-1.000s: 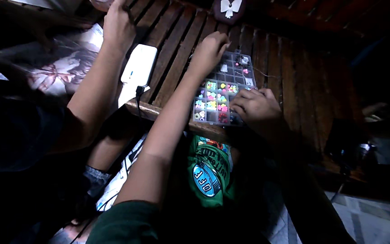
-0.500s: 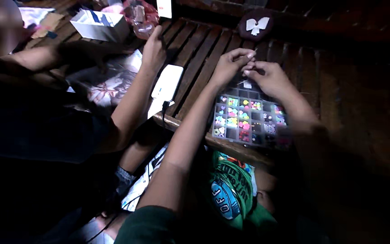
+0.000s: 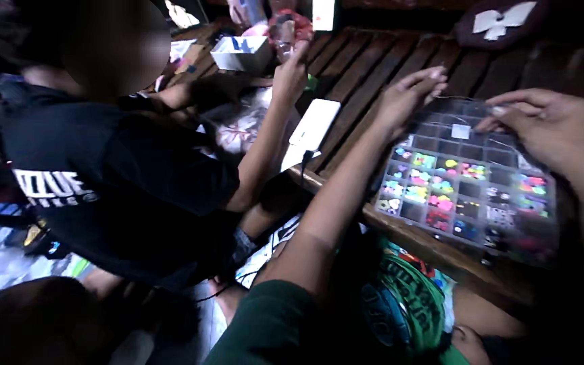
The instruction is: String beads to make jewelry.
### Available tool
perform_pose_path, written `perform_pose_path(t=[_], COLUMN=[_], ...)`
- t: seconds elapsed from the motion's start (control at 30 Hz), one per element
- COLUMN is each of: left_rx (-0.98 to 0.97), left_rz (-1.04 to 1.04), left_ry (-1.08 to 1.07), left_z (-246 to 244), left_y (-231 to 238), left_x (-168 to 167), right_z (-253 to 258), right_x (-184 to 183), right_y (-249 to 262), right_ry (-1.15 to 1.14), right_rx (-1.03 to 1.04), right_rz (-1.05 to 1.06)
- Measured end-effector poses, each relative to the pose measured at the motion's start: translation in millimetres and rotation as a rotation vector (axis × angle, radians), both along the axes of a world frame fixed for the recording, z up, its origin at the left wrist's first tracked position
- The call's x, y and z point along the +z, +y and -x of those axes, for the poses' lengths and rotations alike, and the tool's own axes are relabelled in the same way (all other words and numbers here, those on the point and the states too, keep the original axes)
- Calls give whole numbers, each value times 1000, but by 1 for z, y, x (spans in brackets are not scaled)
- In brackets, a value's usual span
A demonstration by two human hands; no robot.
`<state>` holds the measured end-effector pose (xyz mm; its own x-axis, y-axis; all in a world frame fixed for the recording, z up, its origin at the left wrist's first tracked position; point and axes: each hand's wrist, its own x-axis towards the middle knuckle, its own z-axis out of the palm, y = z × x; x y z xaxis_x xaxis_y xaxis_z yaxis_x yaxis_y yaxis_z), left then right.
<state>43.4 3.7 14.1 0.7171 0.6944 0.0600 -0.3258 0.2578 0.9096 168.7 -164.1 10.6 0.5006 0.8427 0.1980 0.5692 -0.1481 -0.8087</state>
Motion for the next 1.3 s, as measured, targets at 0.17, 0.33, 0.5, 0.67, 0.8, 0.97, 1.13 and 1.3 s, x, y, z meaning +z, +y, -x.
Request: perform_pose_path(t=[0.17,0.33,0.5,0.67,0.8,0.97,1.13,1.3], left_rx=[-121,-162,-348,-382,-395,-416,-448,-469], left_rz=[-28,-96,-257,-274,-257,-290,-333,-349], left_ry=[-43,-4,91,114,109,115,128,154], left_z=[5,4,8,9,9,11,10,12], left_y=[-10,-11,-19,-18,-17,-17,-16,-12], left_x=[5,5,9,7,5,6,3,6], right_z=[15,22,35,35,35,32,29,14], right_x=[7,16,19,16,16,12,16,21], right_y=[-7,-6,0,4,6,9,8,0], right_ry=[-242,-379,-391,-131,40,134,124,255], right_rx=[-80,-75,-22,-87,-48,-28,-147,-314], right_rz=[59,-81,-162,-282,-346,-399,-384,-524])
